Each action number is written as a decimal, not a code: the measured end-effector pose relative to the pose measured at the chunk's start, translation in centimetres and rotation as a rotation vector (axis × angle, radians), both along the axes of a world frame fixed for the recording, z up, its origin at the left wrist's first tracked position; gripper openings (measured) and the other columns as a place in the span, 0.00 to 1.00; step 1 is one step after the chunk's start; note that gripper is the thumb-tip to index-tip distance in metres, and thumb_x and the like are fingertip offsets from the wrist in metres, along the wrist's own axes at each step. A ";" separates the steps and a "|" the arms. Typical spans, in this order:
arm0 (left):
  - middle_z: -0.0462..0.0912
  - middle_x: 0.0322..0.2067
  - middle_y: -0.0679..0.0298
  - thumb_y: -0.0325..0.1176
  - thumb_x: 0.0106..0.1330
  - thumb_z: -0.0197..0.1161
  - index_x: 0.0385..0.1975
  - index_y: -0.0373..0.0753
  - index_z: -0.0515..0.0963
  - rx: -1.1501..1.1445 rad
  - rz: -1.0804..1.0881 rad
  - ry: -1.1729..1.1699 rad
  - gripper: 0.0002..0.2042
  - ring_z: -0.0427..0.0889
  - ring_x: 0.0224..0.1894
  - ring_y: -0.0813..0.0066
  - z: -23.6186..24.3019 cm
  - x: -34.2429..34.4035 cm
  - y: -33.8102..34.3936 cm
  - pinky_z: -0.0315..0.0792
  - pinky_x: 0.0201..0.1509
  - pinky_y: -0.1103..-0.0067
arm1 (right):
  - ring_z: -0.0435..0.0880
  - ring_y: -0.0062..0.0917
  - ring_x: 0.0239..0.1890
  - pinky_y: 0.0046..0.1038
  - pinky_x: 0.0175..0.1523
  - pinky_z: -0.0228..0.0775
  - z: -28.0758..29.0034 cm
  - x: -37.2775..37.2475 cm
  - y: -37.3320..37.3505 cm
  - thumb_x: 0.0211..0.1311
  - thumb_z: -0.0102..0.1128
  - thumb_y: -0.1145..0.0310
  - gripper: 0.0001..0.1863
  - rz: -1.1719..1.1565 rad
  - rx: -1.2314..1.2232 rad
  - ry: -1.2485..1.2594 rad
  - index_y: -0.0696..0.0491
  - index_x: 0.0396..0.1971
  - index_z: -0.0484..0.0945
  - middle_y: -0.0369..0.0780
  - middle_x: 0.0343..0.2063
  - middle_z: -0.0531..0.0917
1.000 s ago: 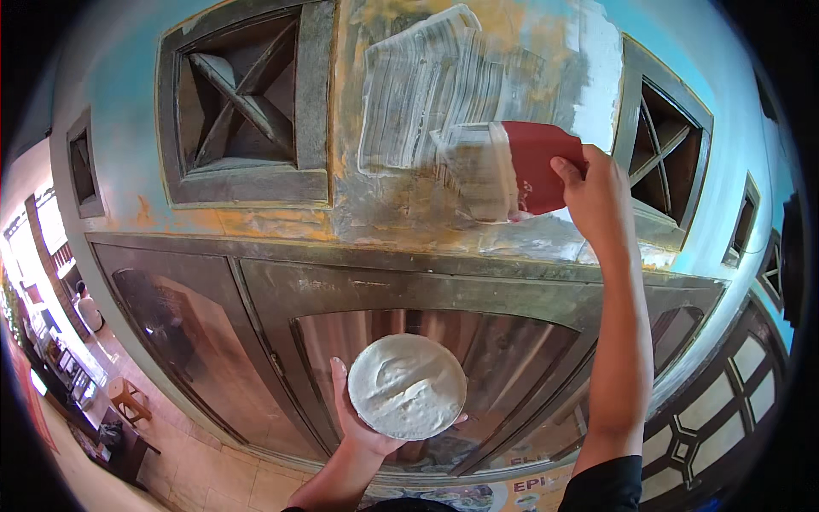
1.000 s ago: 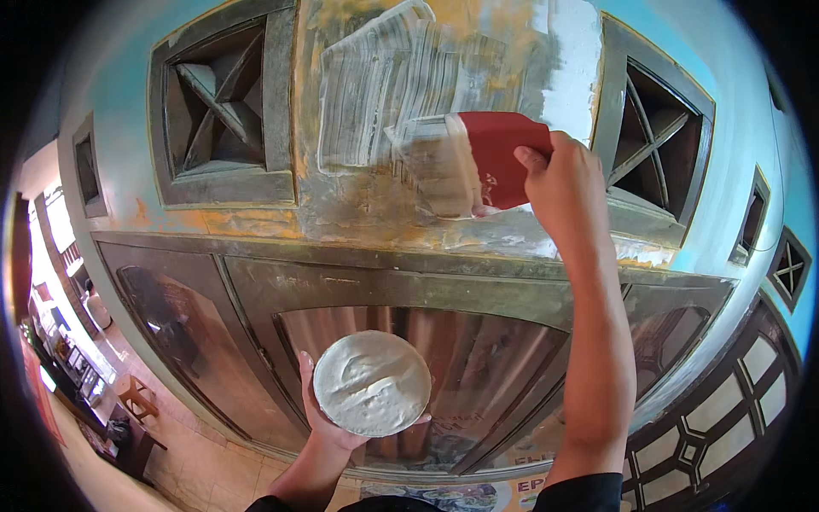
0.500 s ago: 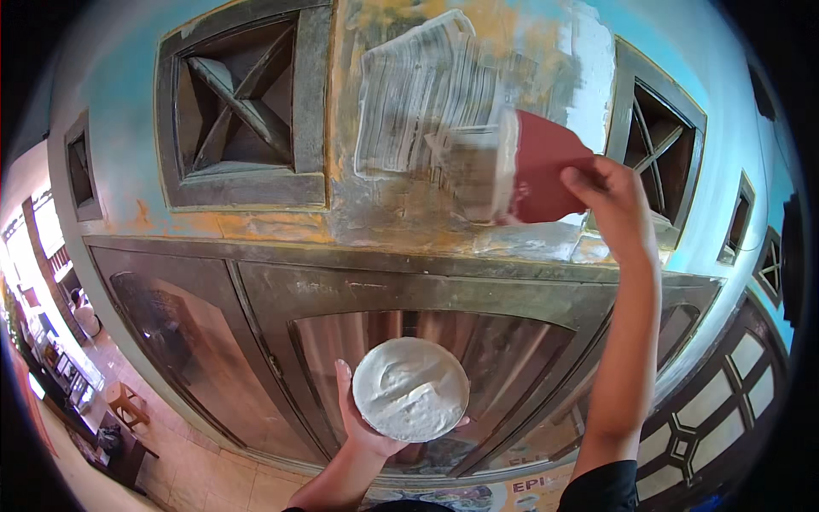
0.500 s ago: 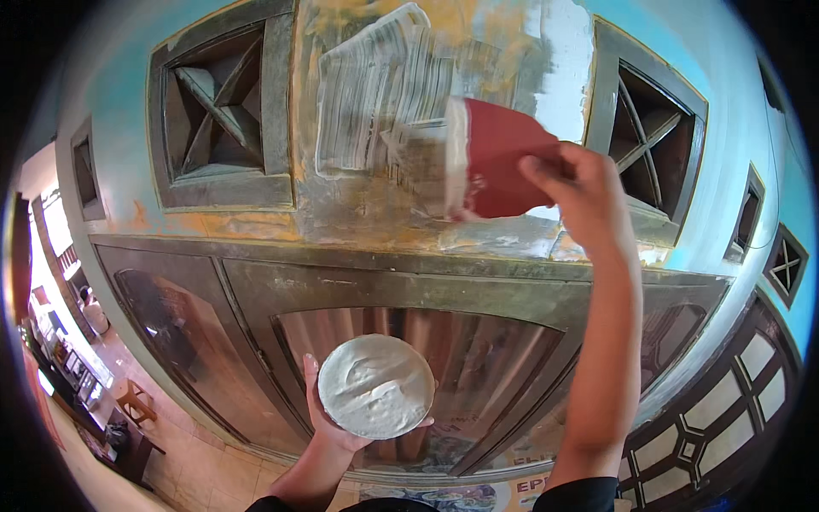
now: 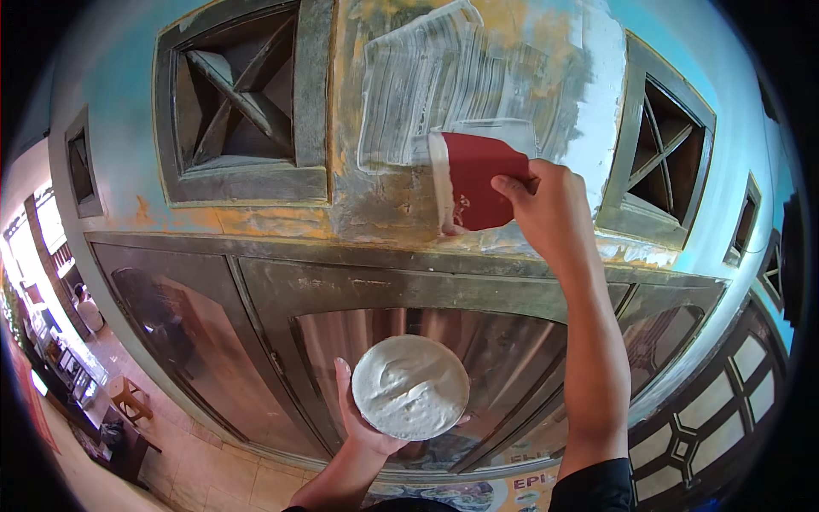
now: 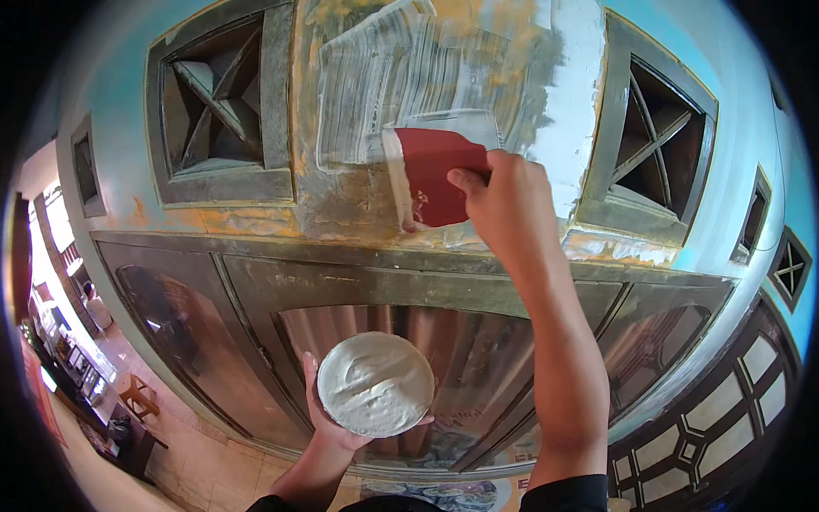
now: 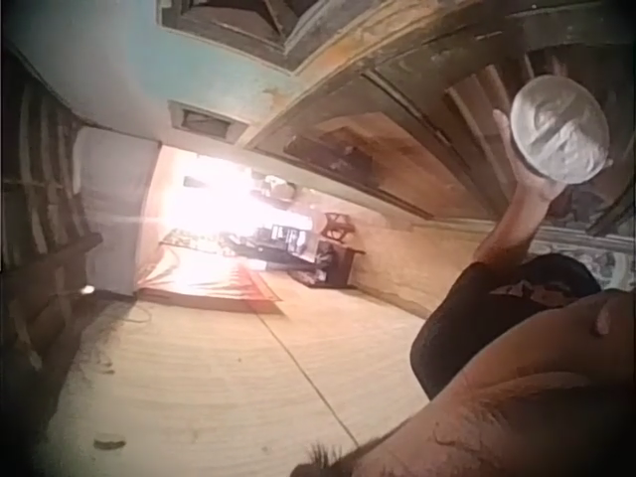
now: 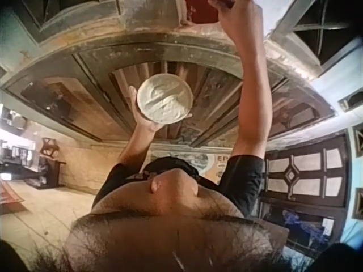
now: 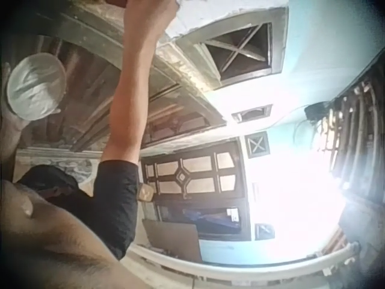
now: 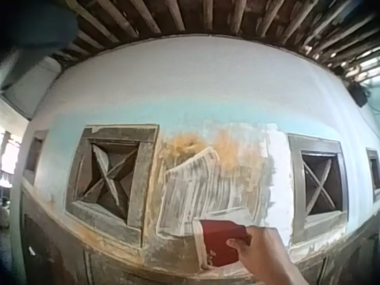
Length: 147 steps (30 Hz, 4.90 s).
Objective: Applying putty to a wall surface using a scraper and a bowl of plaster.
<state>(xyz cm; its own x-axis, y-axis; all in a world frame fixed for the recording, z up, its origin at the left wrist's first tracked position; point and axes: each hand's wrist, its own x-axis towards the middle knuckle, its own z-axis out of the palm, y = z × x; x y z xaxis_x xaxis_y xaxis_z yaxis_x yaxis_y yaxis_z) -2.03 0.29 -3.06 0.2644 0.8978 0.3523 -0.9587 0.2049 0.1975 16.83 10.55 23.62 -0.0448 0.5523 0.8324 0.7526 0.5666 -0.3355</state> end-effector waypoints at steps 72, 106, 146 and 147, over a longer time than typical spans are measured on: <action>0.74 0.67 0.51 0.76 0.69 0.42 0.68 0.41 0.72 -0.144 0.102 0.049 0.45 0.74 0.66 0.43 -1.9 -2.1 0.9 0.71 0.67 0.46 | 0.75 0.35 0.59 0.32 0.46 0.74 -3.1 -1.4 2.5 0.59 0.62 0.70 0.29 -0.520 0.831 -0.671 0.49 0.64 0.78 0.35 0.68 0.75; 0.75 0.67 0.53 0.76 0.70 0.40 0.68 0.41 0.72 -0.174 0.170 0.121 0.45 0.73 0.67 0.45 1.5 -1.7 -0.1 0.68 0.69 0.47 | 0.81 0.27 0.52 0.32 0.48 0.78 6.0 -0.1 2.5 0.56 0.64 0.74 0.26 -0.448 1.053 -0.505 0.44 0.58 0.84 0.28 0.57 0.84; 0.64 0.75 0.55 0.77 0.70 0.36 0.73 0.45 0.67 0.254 0.108 -0.087 0.46 0.63 0.73 0.37 9.4 1.4 3.2 0.48 0.64 0.18 | 0.76 0.29 0.62 0.35 0.58 0.73 9.0 7.1 5.2 0.58 0.64 0.74 0.28 -0.360 1.055 -0.686 0.41 0.61 0.82 0.25 0.62 0.81; 0.65 0.74 0.55 0.77 0.70 0.36 0.73 0.45 0.67 0.261 0.103 -0.082 0.45 0.64 0.73 0.37 9.4 1.3 3.2 0.47 0.64 0.18 | 0.78 0.27 0.60 0.33 0.57 0.73 9.2 7.0 4.7 0.57 0.65 0.74 0.28 -0.389 1.077 -0.682 0.41 0.60 0.82 0.24 0.61 0.82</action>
<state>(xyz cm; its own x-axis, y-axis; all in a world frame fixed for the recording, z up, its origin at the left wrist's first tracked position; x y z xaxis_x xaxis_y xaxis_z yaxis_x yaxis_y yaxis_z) -0.74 3.50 6.29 0.1382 0.7947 0.5910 -0.9866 0.0585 0.1521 23.79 15.21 32.79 -0.6144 -0.2908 0.7334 0.7624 0.0207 0.6468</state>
